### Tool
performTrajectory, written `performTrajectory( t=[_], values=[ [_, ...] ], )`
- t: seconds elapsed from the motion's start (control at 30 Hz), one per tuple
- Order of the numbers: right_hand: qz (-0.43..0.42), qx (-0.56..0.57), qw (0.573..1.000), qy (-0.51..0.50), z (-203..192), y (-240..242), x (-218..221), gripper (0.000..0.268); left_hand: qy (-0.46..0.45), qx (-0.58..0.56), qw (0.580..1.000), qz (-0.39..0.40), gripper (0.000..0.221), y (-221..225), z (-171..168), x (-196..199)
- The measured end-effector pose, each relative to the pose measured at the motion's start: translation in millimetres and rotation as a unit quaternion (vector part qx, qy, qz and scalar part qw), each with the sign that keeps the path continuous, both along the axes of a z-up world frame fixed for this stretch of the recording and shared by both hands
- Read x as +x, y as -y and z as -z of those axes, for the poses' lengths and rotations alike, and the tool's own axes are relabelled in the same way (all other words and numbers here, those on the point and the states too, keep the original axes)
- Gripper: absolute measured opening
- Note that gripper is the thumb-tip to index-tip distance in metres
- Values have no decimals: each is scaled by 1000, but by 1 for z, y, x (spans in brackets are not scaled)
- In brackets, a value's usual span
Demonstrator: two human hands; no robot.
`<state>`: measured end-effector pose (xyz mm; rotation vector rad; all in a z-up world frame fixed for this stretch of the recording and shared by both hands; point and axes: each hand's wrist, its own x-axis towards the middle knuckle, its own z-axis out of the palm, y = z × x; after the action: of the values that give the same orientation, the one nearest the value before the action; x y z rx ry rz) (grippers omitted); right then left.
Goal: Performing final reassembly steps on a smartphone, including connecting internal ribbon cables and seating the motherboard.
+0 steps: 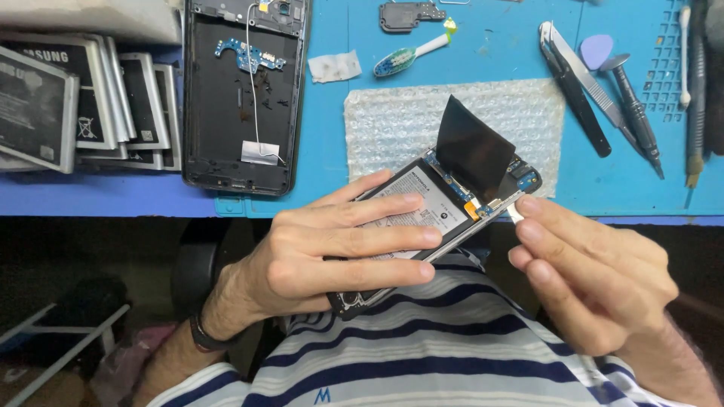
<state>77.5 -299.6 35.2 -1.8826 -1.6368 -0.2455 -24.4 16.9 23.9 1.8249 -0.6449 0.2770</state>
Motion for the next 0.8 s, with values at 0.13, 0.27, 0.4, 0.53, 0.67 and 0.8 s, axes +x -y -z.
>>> performTrajectory(
  t=[0.13,0.27,0.4,0.53,0.67,0.8],
  values=[
    [-11,-9,1000,8,-6,6,7,38,5,24,1000,-4,23,1,-3,0],
    [-20,-32,999,-1,-9,7,8,38,-2,29,1000,0,24,2,-6,1],
    [-31,-10,999,43,0,8,10,40,-21,20,1000,0,26,4,-6,-3],
    [-34,5,998,52,6,6,10,39,-27,8,1000,-2,25,6,-6,-3],
    [12,26,999,35,13,6,2,24,-34,13,999,7,31,6,-7,-3],
    [3,22,998,55,11,6,5,27,-39,3,999,5,32,7,-5,-4]
  ],
)
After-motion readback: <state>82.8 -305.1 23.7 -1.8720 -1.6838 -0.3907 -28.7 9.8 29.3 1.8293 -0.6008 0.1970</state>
